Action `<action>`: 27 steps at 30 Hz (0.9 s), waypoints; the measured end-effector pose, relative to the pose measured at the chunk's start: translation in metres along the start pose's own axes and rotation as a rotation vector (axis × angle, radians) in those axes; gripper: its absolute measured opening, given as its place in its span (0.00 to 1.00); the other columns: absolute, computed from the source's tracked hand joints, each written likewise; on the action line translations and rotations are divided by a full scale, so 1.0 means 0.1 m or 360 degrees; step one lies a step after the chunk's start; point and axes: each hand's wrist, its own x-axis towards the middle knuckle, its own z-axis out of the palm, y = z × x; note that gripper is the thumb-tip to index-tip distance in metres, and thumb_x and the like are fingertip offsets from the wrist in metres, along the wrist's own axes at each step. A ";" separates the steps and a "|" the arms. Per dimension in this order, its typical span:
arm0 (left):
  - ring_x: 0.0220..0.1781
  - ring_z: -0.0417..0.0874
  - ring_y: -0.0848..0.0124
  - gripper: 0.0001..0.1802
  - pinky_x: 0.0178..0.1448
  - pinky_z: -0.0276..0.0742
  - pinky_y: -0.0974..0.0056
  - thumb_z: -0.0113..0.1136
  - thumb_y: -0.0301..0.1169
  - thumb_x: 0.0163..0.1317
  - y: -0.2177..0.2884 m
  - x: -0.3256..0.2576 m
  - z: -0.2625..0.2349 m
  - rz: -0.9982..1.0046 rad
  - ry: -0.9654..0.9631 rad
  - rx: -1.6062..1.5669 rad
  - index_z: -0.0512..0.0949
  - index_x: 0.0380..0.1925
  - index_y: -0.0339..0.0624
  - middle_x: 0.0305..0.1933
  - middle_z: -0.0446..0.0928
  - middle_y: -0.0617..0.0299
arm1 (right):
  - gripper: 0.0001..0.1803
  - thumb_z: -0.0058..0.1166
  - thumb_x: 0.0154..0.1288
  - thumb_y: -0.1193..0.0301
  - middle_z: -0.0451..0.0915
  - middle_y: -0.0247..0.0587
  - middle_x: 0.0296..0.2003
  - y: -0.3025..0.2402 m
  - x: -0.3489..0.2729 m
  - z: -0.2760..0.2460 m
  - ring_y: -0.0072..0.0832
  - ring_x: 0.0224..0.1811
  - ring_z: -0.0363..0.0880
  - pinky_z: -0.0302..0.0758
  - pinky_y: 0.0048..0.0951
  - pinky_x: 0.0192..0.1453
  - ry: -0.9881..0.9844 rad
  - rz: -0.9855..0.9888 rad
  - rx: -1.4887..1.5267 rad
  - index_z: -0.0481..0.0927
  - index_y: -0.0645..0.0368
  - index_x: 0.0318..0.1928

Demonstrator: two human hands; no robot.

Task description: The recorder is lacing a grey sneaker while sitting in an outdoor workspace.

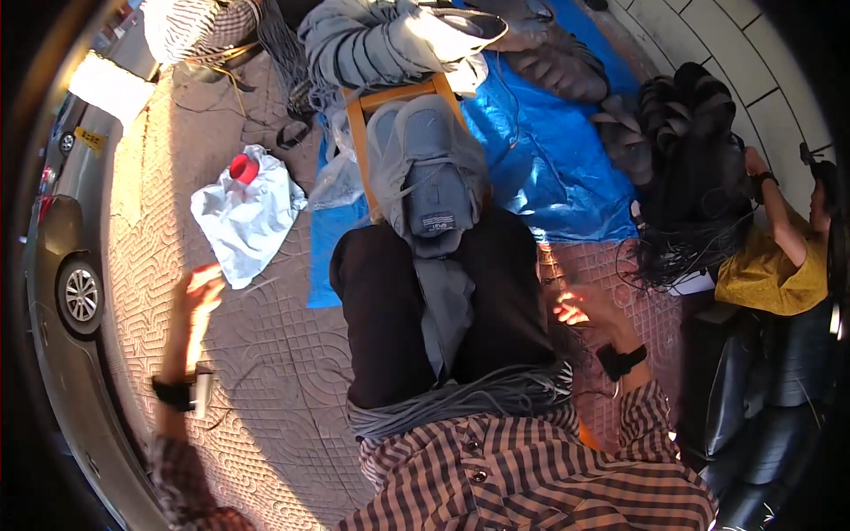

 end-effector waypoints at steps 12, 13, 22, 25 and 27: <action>0.44 0.79 0.57 0.10 0.48 0.74 0.61 0.64 0.25 0.52 1.65 0.25 2.31 0.1131 0.0080 0.0507 0.78 0.36 0.40 0.42 0.76 0.56 | 0.12 0.62 0.56 0.70 0.76 0.44 0.37 -2.15 0.55 1.76 0.38 0.42 0.76 0.73 0.36 0.46 0.0767 -0.1894 -0.1391 0.76 0.60 0.38; 0.44 0.79 0.56 0.10 0.48 0.74 0.60 0.64 0.24 0.51 1.62 0.27 2.34 0.1210 0.0111 0.0510 0.78 0.34 0.39 0.42 0.76 0.57 | 0.12 0.62 0.54 0.70 0.75 0.44 0.37 -2.18 0.53 1.78 0.41 0.43 0.74 0.71 0.39 0.45 0.0757 -0.1936 -0.1529 0.74 0.60 0.36; 0.40 0.76 0.73 0.05 0.42 0.74 0.69 0.62 0.20 0.54 1.50 0.39 2.23 0.0575 -0.0232 -0.0139 0.76 0.30 0.34 0.42 0.74 0.60 | 0.09 0.58 0.53 0.76 0.76 0.40 0.30 -2.23 0.57 1.62 0.42 0.37 0.75 0.67 0.39 0.42 0.0627 -0.2037 -0.1561 0.74 0.57 0.36; 0.34 0.74 0.77 0.03 0.38 0.71 0.71 0.61 0.20 0.56 1.55 0.38 2.26 0.0582 -0.0201 -0.0101 0.76 0.29 0.35 0.34 0.75 0.65 | 0.08 0.57 0.52 0.75 0.75 0.38 0.30 -2.19 0.52 1.63 0.39 0.37 0.75 0.68 0.39 0.43 0.0824 -0.2331 -0.1723 0.76 0.57 0.35; 0.32 0.74 0.78 0.03 0.37 0.71 0.72 0.61 0.21 0.57 1.59 0.39 2.25 0.0489 -0.0237 -0.0196 0.76 0.28 0.35 0.31 0.75 0.67 | 0.05 0.55 0.51 0.75 0.73 0.36 0.29 -2.18 0.50 1.61 0.36 0.36 0.75 0.69 0.36 0.44 0.0778 -0.2629 -0.1881 0.77 0.56 0.31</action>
